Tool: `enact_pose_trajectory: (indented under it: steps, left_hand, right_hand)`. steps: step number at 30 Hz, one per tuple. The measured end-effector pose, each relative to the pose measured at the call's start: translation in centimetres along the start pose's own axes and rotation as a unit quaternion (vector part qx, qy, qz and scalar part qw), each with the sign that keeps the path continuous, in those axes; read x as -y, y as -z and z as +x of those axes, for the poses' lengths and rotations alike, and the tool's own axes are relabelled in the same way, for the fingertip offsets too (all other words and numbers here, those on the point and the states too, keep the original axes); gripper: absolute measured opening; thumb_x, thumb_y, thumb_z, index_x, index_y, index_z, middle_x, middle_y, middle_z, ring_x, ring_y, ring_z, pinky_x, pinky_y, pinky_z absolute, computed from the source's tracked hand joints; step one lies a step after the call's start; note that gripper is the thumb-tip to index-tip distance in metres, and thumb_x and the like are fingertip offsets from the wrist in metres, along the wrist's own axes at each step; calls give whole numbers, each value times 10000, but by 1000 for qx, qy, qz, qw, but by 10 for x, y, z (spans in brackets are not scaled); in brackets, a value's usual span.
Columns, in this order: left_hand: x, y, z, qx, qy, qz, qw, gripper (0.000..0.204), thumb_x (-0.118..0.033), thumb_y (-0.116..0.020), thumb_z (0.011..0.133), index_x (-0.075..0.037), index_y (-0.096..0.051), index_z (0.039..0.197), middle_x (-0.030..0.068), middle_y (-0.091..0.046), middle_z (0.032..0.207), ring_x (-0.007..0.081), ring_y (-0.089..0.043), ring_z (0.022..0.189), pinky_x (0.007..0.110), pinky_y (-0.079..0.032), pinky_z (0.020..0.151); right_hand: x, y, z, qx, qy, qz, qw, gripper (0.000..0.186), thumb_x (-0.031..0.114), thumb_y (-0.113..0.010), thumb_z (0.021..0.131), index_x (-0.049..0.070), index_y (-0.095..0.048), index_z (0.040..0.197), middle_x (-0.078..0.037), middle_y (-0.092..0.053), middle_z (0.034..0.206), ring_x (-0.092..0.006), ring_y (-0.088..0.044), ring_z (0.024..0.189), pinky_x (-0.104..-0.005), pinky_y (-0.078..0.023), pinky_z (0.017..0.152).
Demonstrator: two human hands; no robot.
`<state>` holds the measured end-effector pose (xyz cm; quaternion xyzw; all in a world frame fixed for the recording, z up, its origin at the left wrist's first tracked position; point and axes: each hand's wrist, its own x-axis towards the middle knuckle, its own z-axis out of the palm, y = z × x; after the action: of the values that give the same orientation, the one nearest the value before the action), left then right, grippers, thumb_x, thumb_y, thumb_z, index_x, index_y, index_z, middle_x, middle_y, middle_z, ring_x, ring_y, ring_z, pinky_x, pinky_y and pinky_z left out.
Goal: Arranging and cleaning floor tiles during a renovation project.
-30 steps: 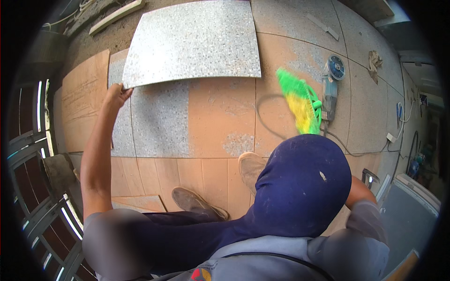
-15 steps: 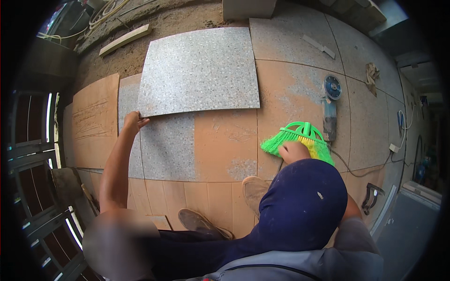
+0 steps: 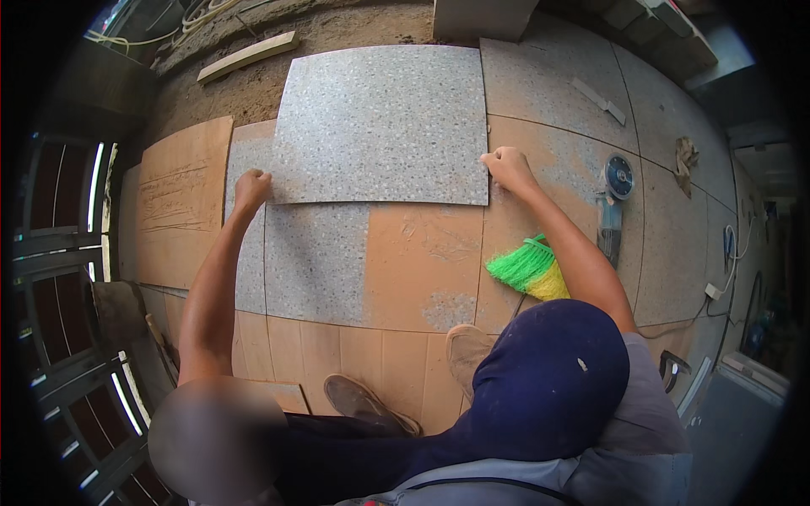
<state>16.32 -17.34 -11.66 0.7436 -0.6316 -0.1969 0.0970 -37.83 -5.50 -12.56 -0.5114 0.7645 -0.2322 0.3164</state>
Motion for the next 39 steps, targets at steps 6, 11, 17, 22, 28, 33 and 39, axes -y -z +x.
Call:
enact_pose_trajectory:
  steps: [6,11,17,22,28,33,39]
  left_hand:
    - [-13,-26,20,61,51,-108,991,517,-323,-685,865,111,-661,1145,260,-701,1090,325,-688,1002,400,-522,862]
    - [4,-34,44,15,120,-227,966,591,-382,-685,846,126,-650,1147,283,-693,1073,339,-672,1012,417,-511,862]
    - [2,-58,47,-87,220,-308,922,634,-438,-651,849,140,-672,1106,288,-689,1117,376,-654,1080,440,-487,920]
    - [36,-39,12,-140,189,-361,902,524,-407,-619,897,113,-681,867,140,-668,817,244,-577,732,421,-457,705]
    - [75,-37,-57,-205,239,-396,863,405,-337,-605,927,28,-643,758,34,-562,707,159,-459,647,363,-393,622]
    - [98,-40,-99,-231,294,-395,839,367,-310,-602,918,17,-631,754,28,-565,731,156,-468,673,352,-397,644]
    - [91,-55,-123,-226,289,-409,836,307,-265,-605,908,-1,-628,753,28,-578,756,153,-492,693,343,-403,638]
  right_hand:
    - [10,-1,18,20,-85,32,996,403,298,-647,830,-67,-616,661,-208,-647,633,-289,-662,542,-418,-519,560]
    - [20,1,18,69,-113,101,986,362,303,-660,905,1,-632,708,-58,-569,577,-139,-538,453,-286,-401,407]
    - [22,11,8,75,-116,85,987,380,332,-667,923,26,-614,703,-43,-562,574,-127,-517,456,-290,-376,406]
    - [29,9,-37,62,-105,114,986,391,345,-686,895,13,-615,701,-71,-574,556,-148,-536,456,-322,-403,429]
    - [16,-17,-107,106,-110,150,977,391,339,-688,913,16,-606,708,-62,-593,571,-133,-569,482,-298,-436,458]
    - [8,-23,-144,124,-109,126,978,407,342,-679,908,2,-604,696,-90,-622,570,-165,-620,501,-334,-484,511]
    - [-5,-17,-155,132,-111,106,979,388,338,-671,913,-6,-631,738,-102,-636,582,-173,-634,512,-336,-493,520]
